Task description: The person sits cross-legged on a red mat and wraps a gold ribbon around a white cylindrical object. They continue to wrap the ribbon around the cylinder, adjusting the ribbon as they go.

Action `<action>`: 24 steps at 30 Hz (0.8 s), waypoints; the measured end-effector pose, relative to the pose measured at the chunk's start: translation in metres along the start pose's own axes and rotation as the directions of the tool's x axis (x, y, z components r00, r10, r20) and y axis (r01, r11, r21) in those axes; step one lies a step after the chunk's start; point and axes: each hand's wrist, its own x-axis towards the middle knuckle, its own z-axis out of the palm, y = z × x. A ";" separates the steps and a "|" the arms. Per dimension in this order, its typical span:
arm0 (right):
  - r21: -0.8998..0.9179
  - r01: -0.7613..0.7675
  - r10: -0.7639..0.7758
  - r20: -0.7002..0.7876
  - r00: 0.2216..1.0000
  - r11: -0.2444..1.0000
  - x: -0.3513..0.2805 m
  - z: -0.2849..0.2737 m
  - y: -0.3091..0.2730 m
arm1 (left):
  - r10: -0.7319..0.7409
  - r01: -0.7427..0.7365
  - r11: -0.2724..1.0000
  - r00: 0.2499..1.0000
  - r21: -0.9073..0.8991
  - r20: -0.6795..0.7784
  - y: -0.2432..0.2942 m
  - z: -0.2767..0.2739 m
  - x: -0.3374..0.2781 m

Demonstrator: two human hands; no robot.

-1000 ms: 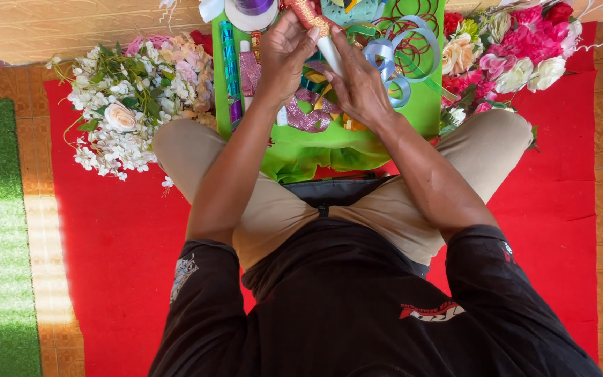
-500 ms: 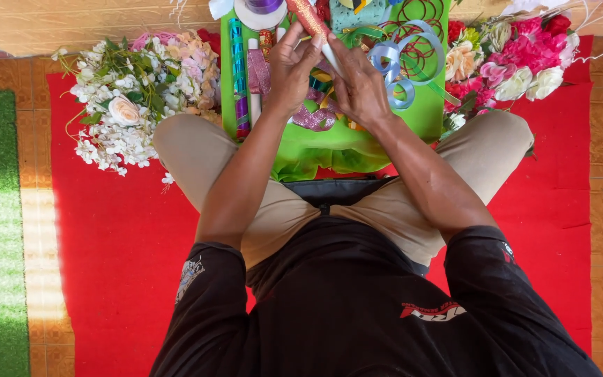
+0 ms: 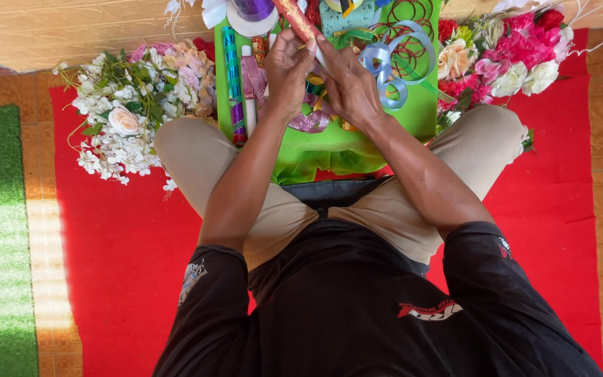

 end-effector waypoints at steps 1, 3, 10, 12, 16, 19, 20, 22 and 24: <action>0.000 0.002 -0.002 -0.002 1.000 1.000 0.001 -0.003 -0.003 | 0.003 -0.003 1.000 1.000 0.001 0.001 0.003 0.001 0.000; 0.074 -0.086 0.078 0.102 0.992 0.994 0.003 -0.010 -0.009 | 0.002 -0.002 1.000 1.000 -0.020 0.021 0.010 0.003 -0.001; 0.085 -0.076 0.070 0.072 0.995 0.993 0.003 -0.003 -0.004 | -0.018 0.019 1.000 0.999 -0.017 0.033 0.018 0.001 -0.004; 0.067 -0.049 0.046 0.041 0.998 0.997 0.003 -0.001 0.000 | -0.007 0.007 1.000 0.998 0.000 0.067 0.020 0.004 -0.003; 0.000 0.017 -0.017 0.007 1.000 1.000 -0.004 0.010 0.016 | -0.017 0.019 0.999 0.997 -0.036 0.069 0.015 -0.001 -0.004; -0.005 0.027 -0.028 -0.027 0.999 1.000 -0.002 0.007 0.012 | -0.011 0.015 0.999 0.995 -0.039 0.098 0.014 0.000 -0.002; -0.027 0.023 -0.024 -0.025 0.999 0.999 -0.003 0.008 0.011 | 0.003 -0.005 1.000 0.995 0.023 0.100 0.014 0.000 -0.003; -0.047 0.023 -0.024 -0.016 1.000 0.999 -0.003 0.006 0.011 | 0.020 -0.028 0.996 0.995 0.084 0.095 0.012 0.000 -0.002; -0.008 -0.013 0.013 0.008 1.000 1.000 -0.002 0.007 0.008 | -0.007 -0.001 0.997 0.995 0.081 0.100 0.008 -0.004 -0.001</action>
